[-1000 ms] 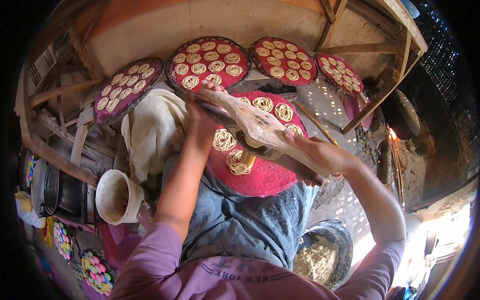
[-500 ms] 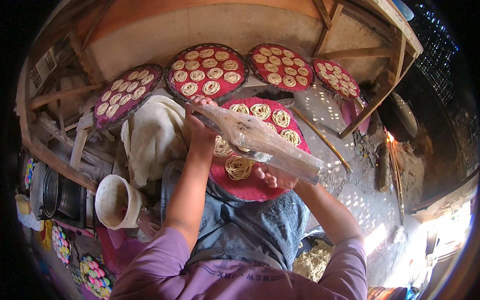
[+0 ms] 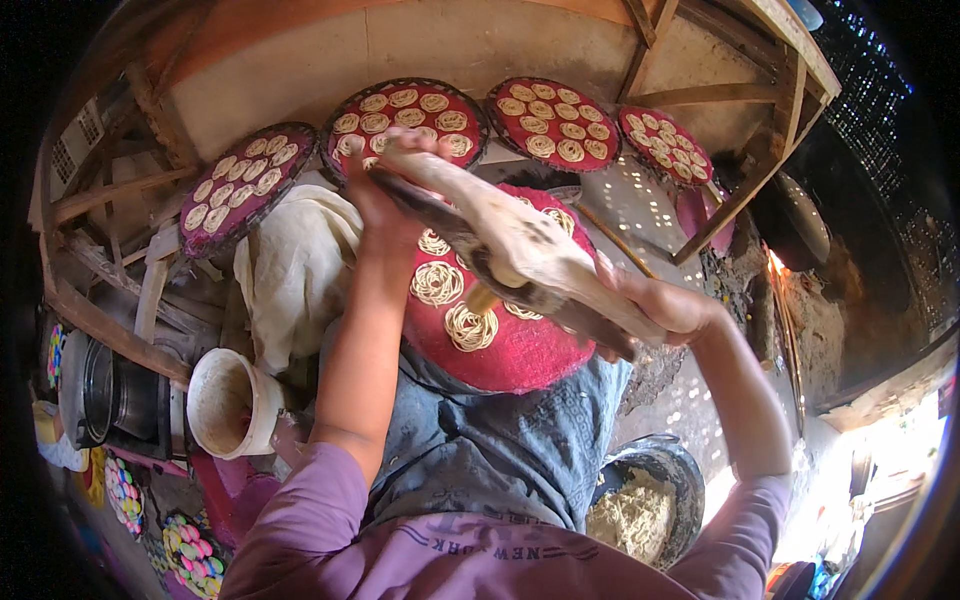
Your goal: The person sits on the floor and uses a piping bag to squeeze dough into spiral shapes onto red mats placed on woven trays. The person repeatedly refills the piping bag from a large bowl of dough and continues piping until the mats are filled.
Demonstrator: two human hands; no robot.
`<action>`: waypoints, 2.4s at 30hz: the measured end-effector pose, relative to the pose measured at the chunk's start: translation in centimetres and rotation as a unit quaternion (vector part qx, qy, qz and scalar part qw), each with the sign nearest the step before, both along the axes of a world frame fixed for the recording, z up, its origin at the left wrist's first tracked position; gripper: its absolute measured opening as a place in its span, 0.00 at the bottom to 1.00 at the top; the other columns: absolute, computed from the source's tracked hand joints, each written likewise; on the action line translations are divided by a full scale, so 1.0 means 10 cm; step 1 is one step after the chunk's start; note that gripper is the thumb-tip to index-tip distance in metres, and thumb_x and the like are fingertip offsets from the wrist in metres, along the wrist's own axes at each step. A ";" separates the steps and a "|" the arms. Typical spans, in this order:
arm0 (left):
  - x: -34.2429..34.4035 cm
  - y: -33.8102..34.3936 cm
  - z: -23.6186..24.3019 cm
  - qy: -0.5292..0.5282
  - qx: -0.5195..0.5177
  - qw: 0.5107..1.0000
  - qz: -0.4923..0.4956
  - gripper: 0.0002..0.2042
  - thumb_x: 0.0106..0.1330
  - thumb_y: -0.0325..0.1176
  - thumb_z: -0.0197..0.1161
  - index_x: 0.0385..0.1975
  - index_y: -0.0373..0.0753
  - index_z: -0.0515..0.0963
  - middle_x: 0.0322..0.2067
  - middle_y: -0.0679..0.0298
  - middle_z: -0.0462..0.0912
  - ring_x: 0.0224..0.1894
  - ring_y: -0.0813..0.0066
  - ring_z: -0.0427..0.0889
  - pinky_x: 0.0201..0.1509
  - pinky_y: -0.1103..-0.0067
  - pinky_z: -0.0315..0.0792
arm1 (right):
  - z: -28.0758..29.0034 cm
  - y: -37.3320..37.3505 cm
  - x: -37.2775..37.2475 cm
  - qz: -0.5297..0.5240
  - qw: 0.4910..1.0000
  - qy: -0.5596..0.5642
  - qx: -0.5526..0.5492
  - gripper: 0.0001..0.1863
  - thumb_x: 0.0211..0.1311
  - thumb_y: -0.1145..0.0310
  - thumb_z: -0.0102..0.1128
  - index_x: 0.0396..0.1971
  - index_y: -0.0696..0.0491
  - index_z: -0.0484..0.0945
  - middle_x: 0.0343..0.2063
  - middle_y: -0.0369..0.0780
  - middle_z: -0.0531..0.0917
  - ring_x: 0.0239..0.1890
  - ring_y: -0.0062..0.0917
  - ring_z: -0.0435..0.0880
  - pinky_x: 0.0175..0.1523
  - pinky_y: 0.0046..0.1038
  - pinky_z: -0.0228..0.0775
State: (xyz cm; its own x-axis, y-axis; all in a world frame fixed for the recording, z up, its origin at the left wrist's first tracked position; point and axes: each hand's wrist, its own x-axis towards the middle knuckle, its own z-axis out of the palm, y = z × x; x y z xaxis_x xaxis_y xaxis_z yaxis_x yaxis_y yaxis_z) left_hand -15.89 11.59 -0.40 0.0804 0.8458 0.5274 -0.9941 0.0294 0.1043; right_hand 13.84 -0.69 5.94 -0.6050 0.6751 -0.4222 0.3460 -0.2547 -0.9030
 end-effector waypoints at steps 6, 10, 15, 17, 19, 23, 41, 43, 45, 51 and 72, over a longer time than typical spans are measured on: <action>0.63 -0.14 -0.40 -0.044 -0.174 0.980 -0.085 0.23 0.61 0.58 0.49 0.31 0.41 0.73 0.29 0.65 0.74 0.35 0.67 0.73 0.51 0.69 0.66 | 0.12 -0.26 0.08 -0.094 0.976 -0.180 -0.077 0.40 0.68 0.34 0.29 0.39 0.60 0.75 0.16 0.41 0.77 0.16 0.22 0.77 0.21 0.24 0.70; 0.55 -0.11 -0.40 -0.032 -0.056 0.996 -0.061 0.23 0.61 0.56 0.43 0.28 0.41 0.72 0.26 0.65 0.72 0.34 0.68 0.73 0.49 0.69 0.66 | 0.14 -0.32 0.02 -0.067 0.980 -0.186 -0.009 0.41 0.69 0.34 0.26 0.29 0.57 0.76 0.15 0.39 0.76 0.14 0.22 0.75 0.19 0.25 0.69; 0.62 -0.26 -0.28 -0.033 -0.132 0.989 -0.055 0.26 0.64 0.58 0.37 0.25 0.41 0.72 0.24 0.65 0.73 0.31 0.67 0.73 0.46 0.69 0.66 | 0.38 -0.49 0.07 -0.083 0.977 -0.193 -0.031 0.39 0.70 0.35 0.28 0.33 0.58 0.76 0.15 0.38 0.76 0.14 0.22 0.76 0.18 0.24 0.68; 0.69 -0.29 -0.22 -0.079 -0.173 0.977 -0.096 0.31 0.67 0.62 0.30 0.24 0.41 0.72 0.23 0.63 0.73 0.30 0.64 0.72 0.44 0.66 0.66 | 0.46 -0.51 0.06 -0.135 0.958 -0.254 0.007 0.37 0.71 0.36 0.29 0.34 0.57 0.76 0.14 0.38 0.75 0.14 0.21 0.76 0.18 0.24 0.68; 0.67 -0.24 -0.13 -0.077 -0.121 0.986 -0.088 0.31 0.67 0.63 0.31 0.24 0.42 0.72 0.23 0.64 0.73 0.29 0.65 0.72 0.43 0.66 0.66 | 0.46 -0.49 0.02 -0.119 0.958 -0.255 0.049 0.36 0.71 0.37 0.32 0.33 0.57 0.76 0.12 0.37 0.74 0.13 0.20 0.75 0.17 0.24 0.66; 0.49 -0.20 -0.10 -0.048 -0.103 0.989 -0.090 0.27 0.64 0.61 0.36 0.24 0.42 0.71 0.22 0.66 0.72 0.28 0.67 0.72 0.41 0.68 0.66 | 0.31 -0.50 -0.06 -0.126 0.963 -0.231 0.054 0.38 0.69 0.35 0.32 0.28 0.57 0.77 0.12 0.36 0.74 0.12 0.19 0.74 0.16 0.25 0.64; 0.81 -0.09 -0.72 -0.113 0.033 0.986 -0.121 0.10 0.63 0.46 0.60 0.27 0.47 0.75 0.24 0.74 0.80 0.29 0.78 0.79 0.44 0.74 0.70 | -1.23 -0.36 0.15 -0.178 0.872 0.364 -0.273 0.44 0.63 0.29 0.26 0.59 0.54 0.66 0.29 0.49 0.78 0.19 0.33 0.78 0.26 0.33 0.78; 0.78 -0.06 -0.71 -0.119 0.043 0.986 -0.110 0.10 0.63 0.45 0.60 0.26 0.47 0.75 0.25 0.74 0.80 0.29 0.78 0.79 0.44 0.74 0.70 | -1.31 -0.31 0.15 -0.137 0.891 0.336 -0.271 0.39 0.66 0.35 0.29 0.61 0.52 0.66 0.28 0.46 0.77 0.19 0.31 0.78 0.27 0.34 0.77; 0.67 -0.03 -0.68 -0.128 0.054 0.986 -0.094 0.13 0.64 0.48 0.58 0.26 0.46 0.76 0.24 0.73 0.80 0.29 0.76 0.78 0.44 0.74 0.70 | -1.26 -0.27 0.14 -0.098 0.952 0.211 -0.196 0.32 0.68 0.44 0.34 0.62 0.50 0.66 0.27 0.46 0.77 0.21 0.32 0.79 0.29 0.37 0.76; -0.34 -0.12 -0.08 -0.075 0.121 0.984 -0.105 0.18 0.65 0.52 0.53 0.25 0.45 0.79 0.23 0.71 0.81 0.29 0.74 0.78 0.43 0.73 0.69 | -0.91 -0.38 -0.25 0.055 0.796 -0.408 0.445 0.18 0.65 0.65 0.45 0.54 0.48 0.74 0.34 0.48 0.81 0.34 0.44 0.83 0.38 0.41 0.75; -2.06 -2.91 -1.56 0.470 -0.454 0.756 -0.048 0.38 0.62 0.74 0.35 0.11 0.41 0.64 0.11 0.64 0.67 0.15 0.71 0.69 0.23 0.76 0.67 | -3.33 0.10 0.83 -0.543 0.785 -0.023 0.296 0.13 0.67 0.68 0.53 0.37 0.65 0.79 0.31 0.40 0.83 0.33 0.20 0.74 0.42 0.27 0.69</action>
State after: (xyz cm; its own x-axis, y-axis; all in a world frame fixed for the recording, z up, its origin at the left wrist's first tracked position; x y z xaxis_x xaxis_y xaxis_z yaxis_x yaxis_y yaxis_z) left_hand -36.45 -17.53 -16.01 0.1433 0.7914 -0.5943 -0.4829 0.5800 0.6560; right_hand 22.14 0.29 -27.31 0.4704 0.8686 0.1559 0.2514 0.0375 -0.9672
